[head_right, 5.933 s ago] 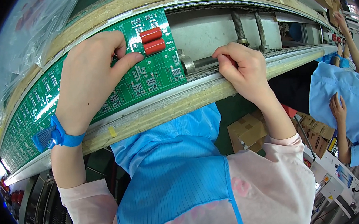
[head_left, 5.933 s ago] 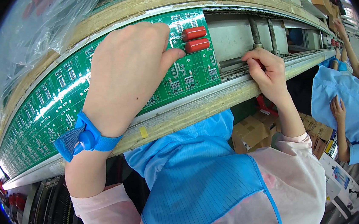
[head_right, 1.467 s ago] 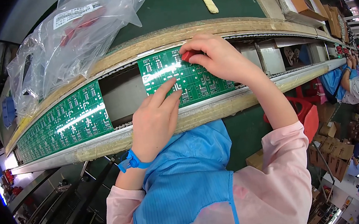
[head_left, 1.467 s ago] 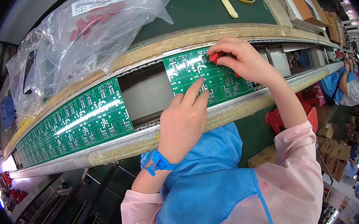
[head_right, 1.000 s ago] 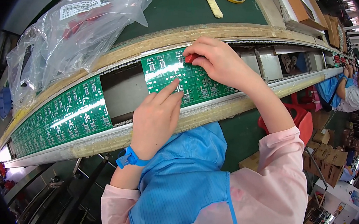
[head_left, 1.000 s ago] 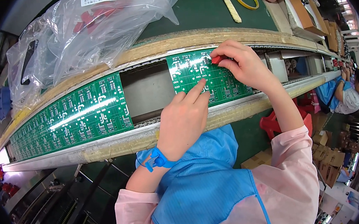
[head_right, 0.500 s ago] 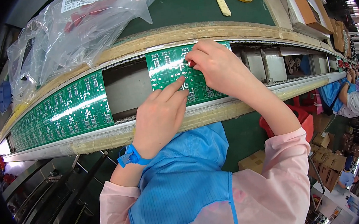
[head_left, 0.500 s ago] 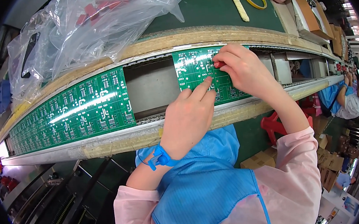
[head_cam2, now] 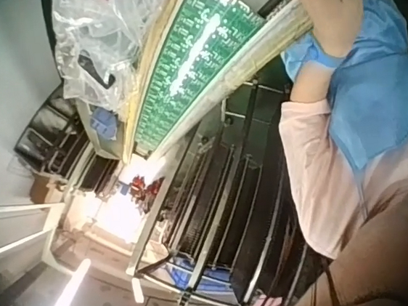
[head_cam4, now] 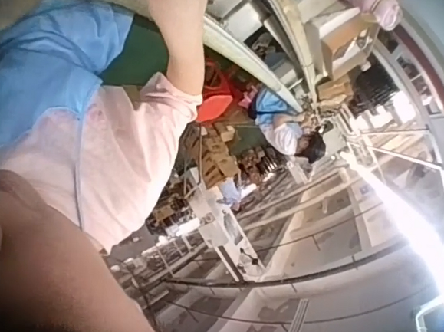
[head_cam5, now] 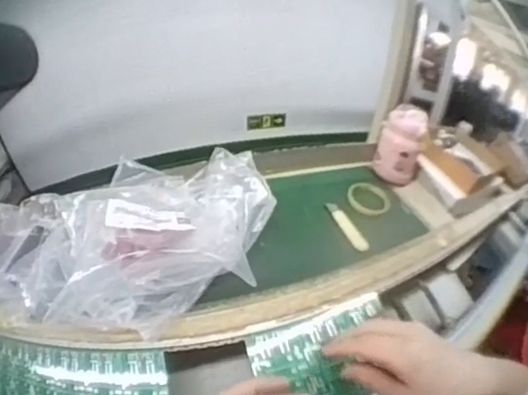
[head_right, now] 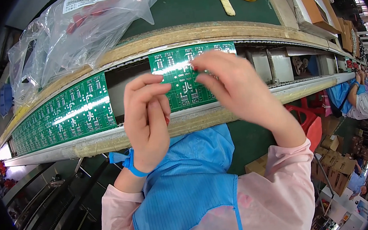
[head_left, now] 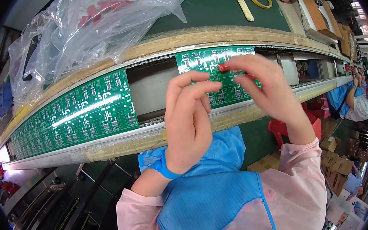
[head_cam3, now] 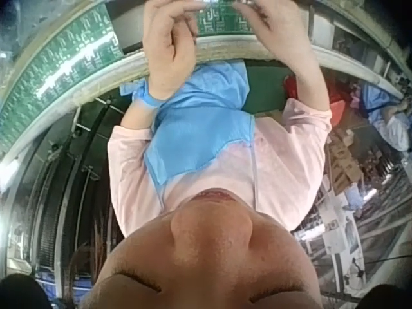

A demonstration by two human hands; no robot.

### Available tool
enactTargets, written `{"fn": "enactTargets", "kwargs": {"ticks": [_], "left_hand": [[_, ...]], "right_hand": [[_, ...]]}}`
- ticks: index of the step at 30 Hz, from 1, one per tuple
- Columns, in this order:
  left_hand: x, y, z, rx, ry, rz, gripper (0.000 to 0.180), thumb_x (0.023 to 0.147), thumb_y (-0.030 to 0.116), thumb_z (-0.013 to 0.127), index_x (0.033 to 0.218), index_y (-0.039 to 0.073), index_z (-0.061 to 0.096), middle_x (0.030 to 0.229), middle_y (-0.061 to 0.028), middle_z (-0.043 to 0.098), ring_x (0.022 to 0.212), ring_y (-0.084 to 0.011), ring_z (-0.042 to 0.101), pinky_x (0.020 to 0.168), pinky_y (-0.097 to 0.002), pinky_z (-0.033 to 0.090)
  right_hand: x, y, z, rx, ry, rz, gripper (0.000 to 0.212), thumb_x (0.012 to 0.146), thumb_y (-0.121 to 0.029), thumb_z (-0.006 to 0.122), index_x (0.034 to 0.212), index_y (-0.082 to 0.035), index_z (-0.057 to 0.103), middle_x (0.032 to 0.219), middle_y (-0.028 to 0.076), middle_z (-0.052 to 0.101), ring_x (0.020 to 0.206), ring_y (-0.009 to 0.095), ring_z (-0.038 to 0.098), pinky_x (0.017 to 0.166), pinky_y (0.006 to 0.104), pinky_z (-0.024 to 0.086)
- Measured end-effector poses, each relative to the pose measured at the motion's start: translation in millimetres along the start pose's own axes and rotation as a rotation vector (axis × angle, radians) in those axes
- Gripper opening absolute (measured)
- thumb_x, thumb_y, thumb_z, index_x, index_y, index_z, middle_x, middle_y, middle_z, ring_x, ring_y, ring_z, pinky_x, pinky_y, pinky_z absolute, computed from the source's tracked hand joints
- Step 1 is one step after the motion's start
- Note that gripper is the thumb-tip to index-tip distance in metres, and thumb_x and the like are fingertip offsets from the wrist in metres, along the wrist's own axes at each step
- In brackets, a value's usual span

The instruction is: The person places red electronic components onto a printed circuit board strip by hand.

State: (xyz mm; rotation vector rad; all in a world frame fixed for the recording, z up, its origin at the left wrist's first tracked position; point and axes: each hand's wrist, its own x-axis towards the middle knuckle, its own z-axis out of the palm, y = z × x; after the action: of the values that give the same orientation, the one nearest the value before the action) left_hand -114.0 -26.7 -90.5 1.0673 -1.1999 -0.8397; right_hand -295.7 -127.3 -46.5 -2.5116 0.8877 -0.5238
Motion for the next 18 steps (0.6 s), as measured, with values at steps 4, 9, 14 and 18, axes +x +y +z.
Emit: {"fn": "enactTargets", "kwargs": {"ticks": [4,9,14,18], "left_hand": [[6.1,3.1,18.7,0.18,0.019,0.282,0.043,0.074,-0.012,0.058,0.112,0.006,0.067,0.127,-0.0141,0.052,0.109,-0.0296,0.055,0.082,-0.0332,0.048],[-0.7,7.8,33.0,0.647,0.161,0.415,0.043,0.071,-0.004,0.061,0.111,0.012,0.069,0.131,-0.0125,0.057,0.129,-0.0328,0.045,0.108,-0.0496,0.032],[3.4,28.0,19.2,0.113,0.128,0.329,0.042,0.074,-0.011,0.052,0.109,0.005,0.067,0.126,-0.0158,0.059,0.125,-0.0393,0.048,0.104,-0.0483,0.038],[-1.0,69.9,10.3,-0.377,0.055,0.23,0.03,0.077,-0.007,0.058,0.102,0.006,0.068,0.114,-0.0137,0.064,0.1,-0.0339,0.06,0.085,-0.0425,0.048]], "right_hand": [[-29.5,-27.8,19.7,1.404,-0.283,0.482,0.034,0.105,-0.016,0.049,0.133,0.002,0.054,0.12,0.009,0.063,0.106,0.016,0.062,0.09,0.0337,0.051],[-50.6,-36.6,31.8,1.76,-0.252,0.573,0.039,0.104,-0.018,0.051,0.135,0.005,0.051,0.125,0.012,0.061,0.116,0.018,0.058,0.101,0.0327,0.047],[-51.8,-54.8,27.2,1.836,-0.23,0.574,0.041,0.101,-0.017,0.057,0.135,0.004,0.05,0.124,0.013,0.06,0.115,0.023,0.061,0.095,0.037,0.052],[-60.3,-51.5,20.6,1.853,-0.35,0.55,0.038,0.098,-0.014,0.061,0.131,0.003,0.051,0.122,0.014,0.057,0.105,0.026,0.065,0.086,0.0367,0.056]]}}
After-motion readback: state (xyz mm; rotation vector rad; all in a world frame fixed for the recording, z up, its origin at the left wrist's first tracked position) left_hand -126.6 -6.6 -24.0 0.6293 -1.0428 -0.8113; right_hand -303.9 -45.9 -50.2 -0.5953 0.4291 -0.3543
